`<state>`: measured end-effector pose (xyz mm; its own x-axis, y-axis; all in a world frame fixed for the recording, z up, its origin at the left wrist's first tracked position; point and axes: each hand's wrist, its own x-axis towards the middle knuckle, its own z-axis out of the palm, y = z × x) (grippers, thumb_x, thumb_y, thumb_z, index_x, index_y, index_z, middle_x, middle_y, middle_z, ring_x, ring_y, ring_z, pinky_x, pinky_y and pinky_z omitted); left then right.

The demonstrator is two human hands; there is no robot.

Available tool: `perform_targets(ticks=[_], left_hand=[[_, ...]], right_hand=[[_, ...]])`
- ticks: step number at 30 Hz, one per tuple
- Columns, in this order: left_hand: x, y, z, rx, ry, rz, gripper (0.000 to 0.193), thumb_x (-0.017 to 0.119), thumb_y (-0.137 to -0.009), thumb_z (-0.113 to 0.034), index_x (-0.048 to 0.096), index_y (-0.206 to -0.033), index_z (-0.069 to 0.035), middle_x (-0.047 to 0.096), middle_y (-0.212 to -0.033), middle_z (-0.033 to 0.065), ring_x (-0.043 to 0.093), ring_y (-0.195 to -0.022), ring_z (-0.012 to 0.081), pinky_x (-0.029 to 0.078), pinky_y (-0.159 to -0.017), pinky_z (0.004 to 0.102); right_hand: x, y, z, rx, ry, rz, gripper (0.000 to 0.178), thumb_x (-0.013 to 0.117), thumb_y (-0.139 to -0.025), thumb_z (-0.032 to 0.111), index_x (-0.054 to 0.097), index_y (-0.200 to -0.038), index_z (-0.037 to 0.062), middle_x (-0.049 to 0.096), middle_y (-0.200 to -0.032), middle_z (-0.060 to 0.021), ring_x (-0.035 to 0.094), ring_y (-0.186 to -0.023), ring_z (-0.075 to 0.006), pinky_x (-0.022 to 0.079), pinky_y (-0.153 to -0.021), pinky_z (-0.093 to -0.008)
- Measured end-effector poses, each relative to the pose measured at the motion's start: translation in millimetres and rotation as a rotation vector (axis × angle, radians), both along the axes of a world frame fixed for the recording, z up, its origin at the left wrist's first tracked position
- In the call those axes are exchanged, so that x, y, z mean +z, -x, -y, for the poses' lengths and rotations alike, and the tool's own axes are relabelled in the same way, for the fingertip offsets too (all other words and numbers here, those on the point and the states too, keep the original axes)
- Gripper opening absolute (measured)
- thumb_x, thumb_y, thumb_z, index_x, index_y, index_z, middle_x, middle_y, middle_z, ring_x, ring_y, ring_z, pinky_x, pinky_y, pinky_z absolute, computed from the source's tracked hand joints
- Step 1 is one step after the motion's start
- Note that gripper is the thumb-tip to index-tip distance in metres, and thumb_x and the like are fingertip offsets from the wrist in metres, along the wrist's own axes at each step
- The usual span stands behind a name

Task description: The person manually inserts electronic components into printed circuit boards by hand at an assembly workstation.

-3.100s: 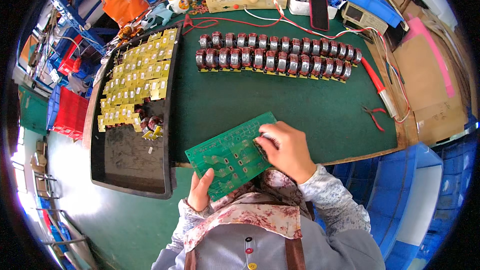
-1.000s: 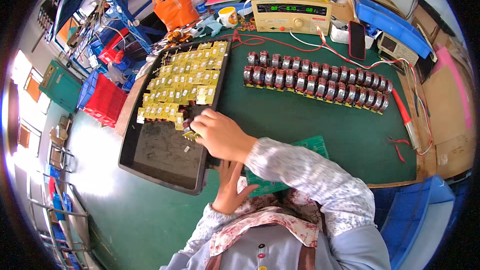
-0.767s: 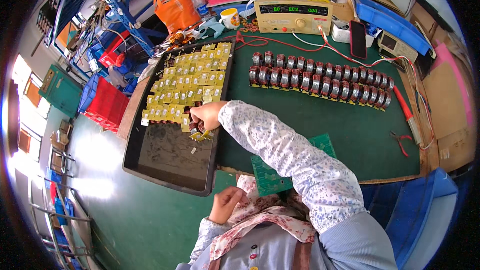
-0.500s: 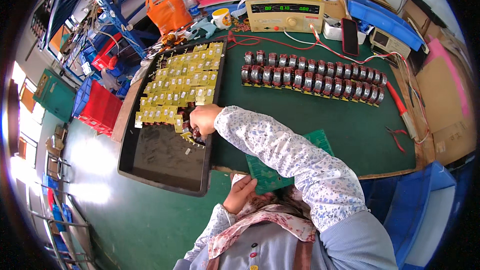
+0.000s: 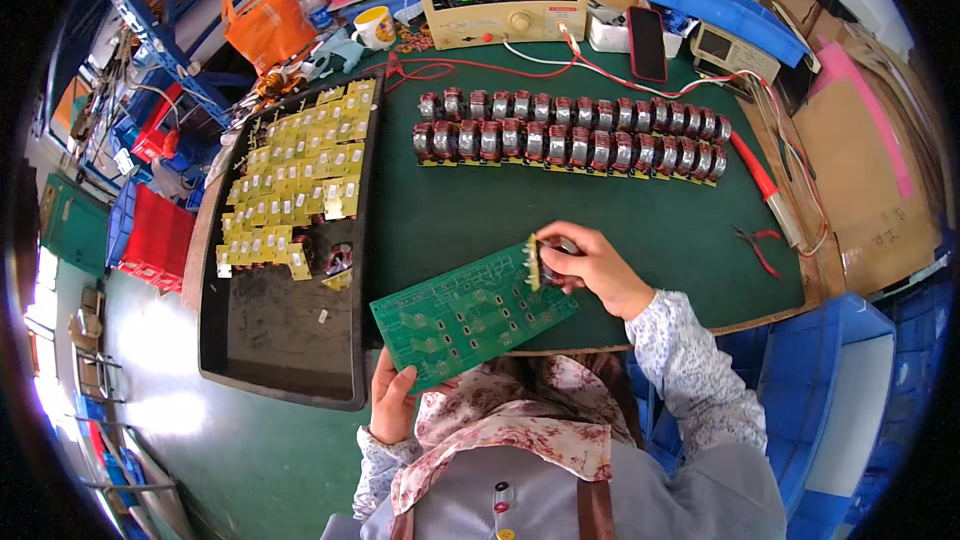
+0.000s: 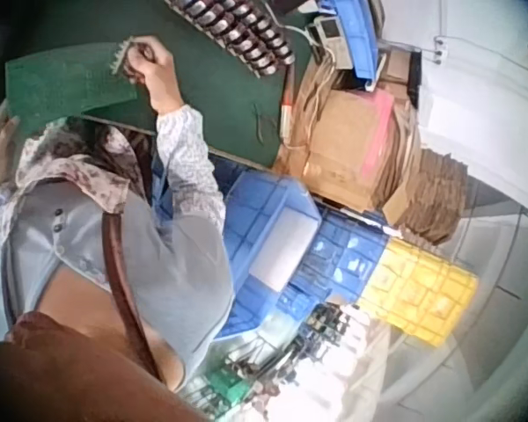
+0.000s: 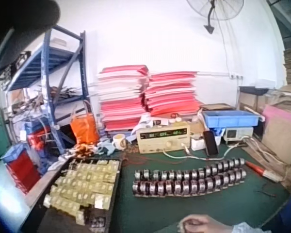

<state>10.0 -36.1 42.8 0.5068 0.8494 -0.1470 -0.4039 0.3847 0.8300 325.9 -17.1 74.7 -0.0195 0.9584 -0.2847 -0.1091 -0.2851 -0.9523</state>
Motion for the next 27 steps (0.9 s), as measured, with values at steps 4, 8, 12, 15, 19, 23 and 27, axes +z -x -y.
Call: perform_targets(ticks=[4,8,12,15,19,23,27], left_hand=[[-4,-10,-9,-0.094,-0.009,-0.077,0.037,0.045,-0.096,-0.011,0.037,-0.129,0.003,0.062,-0.106,0.0223,0.067,-0.084,0.0320,0.057,-0.070,0.0388],[9,-21,-8,-0.058,0.068,-0.102,0.032,0.045,-0.097,-0.013,0.042,-0.124,0.003,0.064,-0.100,0.0208,0.067,-0.078,0.0294,0.056,-0.064,0.0361],[17,-25,-8,-0.044,0.115,-0.118,0.031,0.045,-0.098,-0.017,0.044,-0.121,0.003,0.064,-0.098,0.0194,0.067,-0.073,0.0266,0.054,-0.059,0.0336],[14,-26,-7,-0.048,0.115,-0.094,0.031,0.045,-0.099,-0.018,0.044,-0.122,0.003,0.064,-0.098,0.0191,0.067,-0.073,0.0259,0.054,-0.059,0.0326],[16,-26,-7,-0.057,0.123,-0.097,0.032,0.045,-0.099,-0.019,0.044,-0.123,0.002,0.064,-0.098,0.0185,0.067,-0.073,0.0252,0.054,-0.059,0.0319],[23,-25,-7,-0.072,0.107,-0.104,0.032,0.045,-0.099,-0.019,0.043,-0.124,0.002,0.064,-0.099,0.0180,0.067,-0.073,0.0246,0.054,-0.059,0.0317],[28,-29,-7,-0.066,0.087,-0.116,0.033,0.044,-0.099,-0.017,0.042,-0.125,0.003,0.064,-0.099,0.0177,0.067,-0.073,0.0239,0.054,-0.058,0.0310]], right_hand=[[-18,7,24,-0.125,-0.043,0.051,0.016,0.064,-0.091,0.020,0.056,-0.099,0.0087,0.053,-0.073,0.0061,0.047,-0.063,-0.0018,0.036,-0.052,-0.0192],[-22,10,20,-0.129,-0.075,0.049,0.014,0.066,-0.090,0.019,0.061,-0.094,0.0076,0.053,-0.070,0.0064,0.047,-0.060,-0.0015,0.038,-0.054,-0.0191],[-17,15,13,-0.087,-0.086,0.110,0.012,0.065,-0.090,0.019,0.066,-0.094,0.0068,0.055,-0.070,0.0060,0.047,-0.057,-0.0015,0.038,-0.052,-0.0194],[-16,17,12,-0.076,-0.192,0.266,0.014,0.065,-0.090,0.018,0.067,-0.093,0.0039,0.059,-0.072,0.0038,0.049,-0.056,-0.0024,0.040,-0.051,-0.0206],[-7,27,12,-0.116,-0.294,0.479,0.014,0.067,-0.087,0.018,0.067,-0.088,0.0040,0.061,-0.068,-0.0011,0.053,-0.054,-0.0055,0.042,-0.051,-0.0235],[8,38,5,0.002,-0.416,0.784,0.012,0.070,-0.079,0.017,0.067,-0.086,0.0070,0.065,-0.073,-0.0116,0.060,-0.058,-0.0269,0.045,-0.054,-0.0347],[1,47,8,0.081,-0.502,0.973,0.014,0.070,-0.079,0.018,0.064,-0.087,0.0081,0.064,-0.075,-0.0102,0.062,-0.065,-0.0312,0.046,-0.055,-0.0420]])
